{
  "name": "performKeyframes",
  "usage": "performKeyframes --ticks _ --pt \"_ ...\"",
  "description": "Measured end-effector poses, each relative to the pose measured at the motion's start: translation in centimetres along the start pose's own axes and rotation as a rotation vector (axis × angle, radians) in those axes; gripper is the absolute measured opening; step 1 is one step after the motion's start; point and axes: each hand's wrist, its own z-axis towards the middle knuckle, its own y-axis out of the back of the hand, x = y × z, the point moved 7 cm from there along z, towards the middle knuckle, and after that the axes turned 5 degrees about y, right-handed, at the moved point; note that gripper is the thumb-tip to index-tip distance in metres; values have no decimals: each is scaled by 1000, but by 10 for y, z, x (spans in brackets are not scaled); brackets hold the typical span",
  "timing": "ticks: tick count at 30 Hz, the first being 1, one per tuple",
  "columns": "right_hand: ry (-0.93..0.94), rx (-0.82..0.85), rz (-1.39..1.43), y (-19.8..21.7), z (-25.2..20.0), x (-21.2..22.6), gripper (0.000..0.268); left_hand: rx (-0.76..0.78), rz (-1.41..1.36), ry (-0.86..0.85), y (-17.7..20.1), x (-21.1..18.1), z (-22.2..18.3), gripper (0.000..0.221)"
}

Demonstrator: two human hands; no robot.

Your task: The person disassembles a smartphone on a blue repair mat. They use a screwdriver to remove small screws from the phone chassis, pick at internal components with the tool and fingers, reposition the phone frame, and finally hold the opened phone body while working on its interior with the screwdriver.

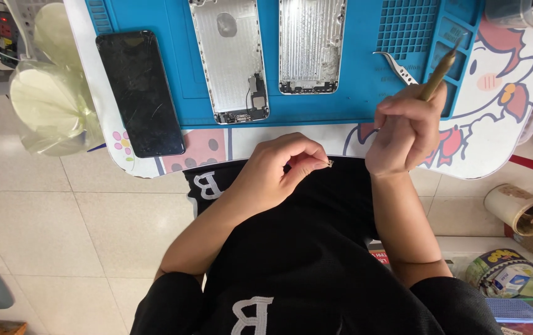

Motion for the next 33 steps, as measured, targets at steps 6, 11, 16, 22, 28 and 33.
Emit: performKeyframes --ticks 6,11,16,22,28,33 --pt "19 137 -176 -6 5 6 22 -71 -17 5 3 -6 -1 6" --pt "60 173 -194 -6 4 7 27 -196 66 -68 14 -11 -2 16" --pt "103 271 -126 -12 2 8 31 -291 130 -205 19 -18 -8 11" --pt "124 486 -74 -27 -1 9 29 -403 334 -474 16 -32 -17 19" --pt "51 606 -71 -29 -3 0 18 -419 542 -609 13 -45 -17 26" --pt "-20 716 14 -36 -3 -1 20 -387 503 -624 14 -44 -12 21"
